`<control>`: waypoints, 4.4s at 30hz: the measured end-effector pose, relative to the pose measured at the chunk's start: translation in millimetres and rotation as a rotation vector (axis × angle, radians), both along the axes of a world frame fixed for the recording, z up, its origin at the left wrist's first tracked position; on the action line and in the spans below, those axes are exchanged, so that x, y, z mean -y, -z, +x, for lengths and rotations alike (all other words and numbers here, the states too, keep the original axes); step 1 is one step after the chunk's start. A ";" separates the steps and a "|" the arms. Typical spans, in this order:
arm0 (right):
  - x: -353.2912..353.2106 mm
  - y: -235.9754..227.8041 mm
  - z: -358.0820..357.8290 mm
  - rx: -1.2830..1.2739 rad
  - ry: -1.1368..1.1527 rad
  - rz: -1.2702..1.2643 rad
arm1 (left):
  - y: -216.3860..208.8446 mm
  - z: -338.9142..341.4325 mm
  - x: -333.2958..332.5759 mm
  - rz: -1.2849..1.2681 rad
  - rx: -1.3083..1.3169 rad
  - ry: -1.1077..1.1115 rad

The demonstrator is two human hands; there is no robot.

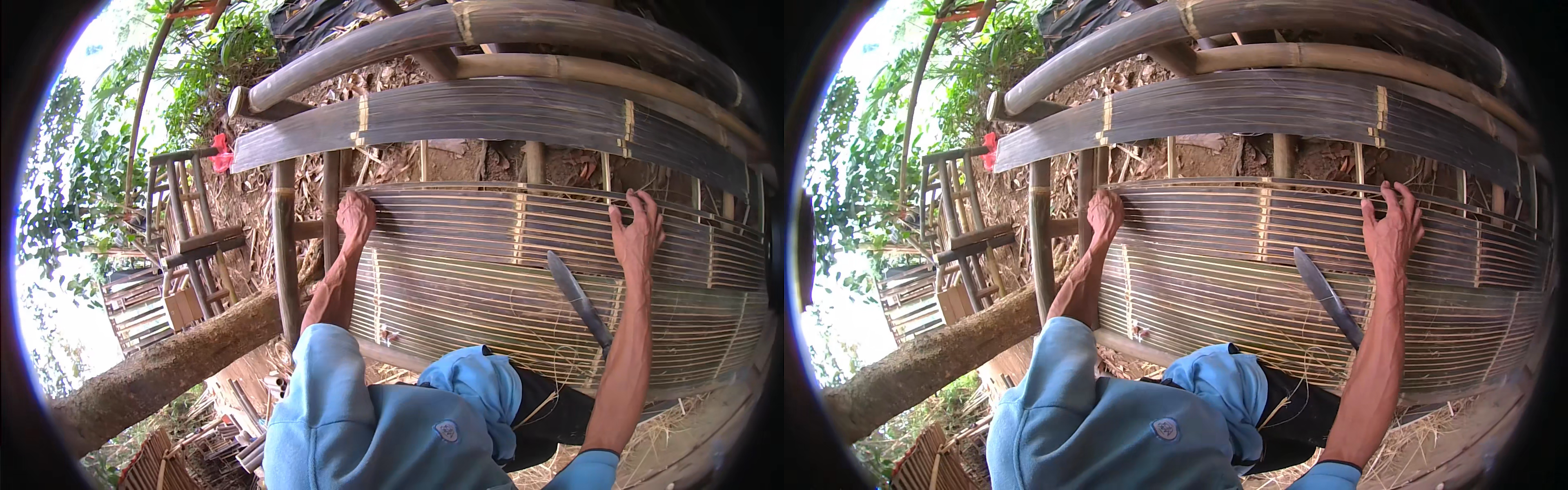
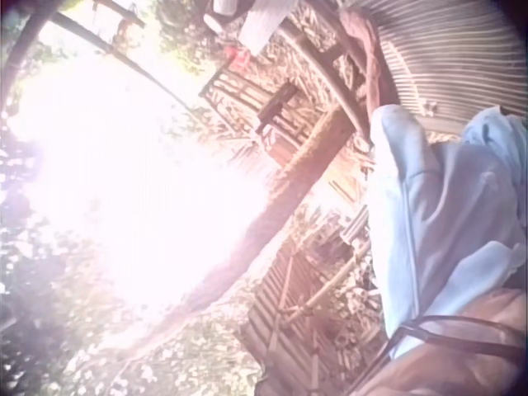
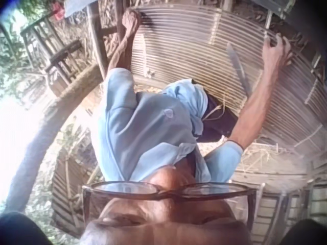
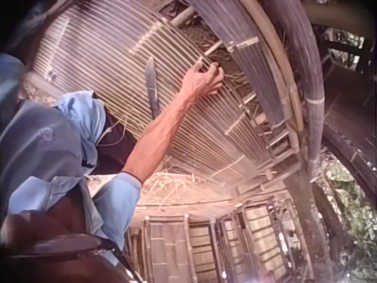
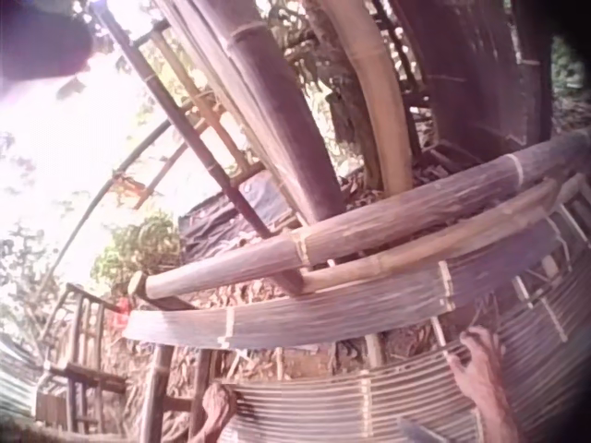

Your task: The person scrapes a thin bamboo strip with a blade and then weaves it into a bamboo structure.

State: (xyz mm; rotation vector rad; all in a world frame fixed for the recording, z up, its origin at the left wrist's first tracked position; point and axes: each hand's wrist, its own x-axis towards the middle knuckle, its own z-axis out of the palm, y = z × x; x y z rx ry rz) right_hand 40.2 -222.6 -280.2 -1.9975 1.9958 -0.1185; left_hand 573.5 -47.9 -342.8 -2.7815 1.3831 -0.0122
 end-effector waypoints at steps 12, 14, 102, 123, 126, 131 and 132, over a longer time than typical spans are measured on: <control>-99.0 -60.5 -53.3 0.094 -0.041 0.134 | 10.0 -18.1 -9.8 -0.508 -0.112 -0.024; -134.5 -70.6 -70.5 0.124 -0.015 0.207 | 9.0 -14.8 -9.6 -0.514 -0.124 -0.038; -521.6 -121.3 -183.2 0.433 1.607 -0.833 | -470.7 -616.6 116.9 -0.048 -2.294 1.430; -611.3 40.8 -191.8 0.548 2.067 -0.828 | -69.1 -911.7 -138.3 0.312 -2.159 0.178; -622.8 68.9 -190.5 0.537 2.080 -0.757 | -23.9 -909.4 -145.3 0.422 -2.136 0.080; -621.7 115.1 -180.1 0.462 2.080 -0.665 | 8.4 -890.6 -144.7 0.448 -1.989 0.270; -621.8 120.7 -174.6 0.470 2.084 -0.661 | -4.3 -878.4 -159.6 0.657 -1.750 0.543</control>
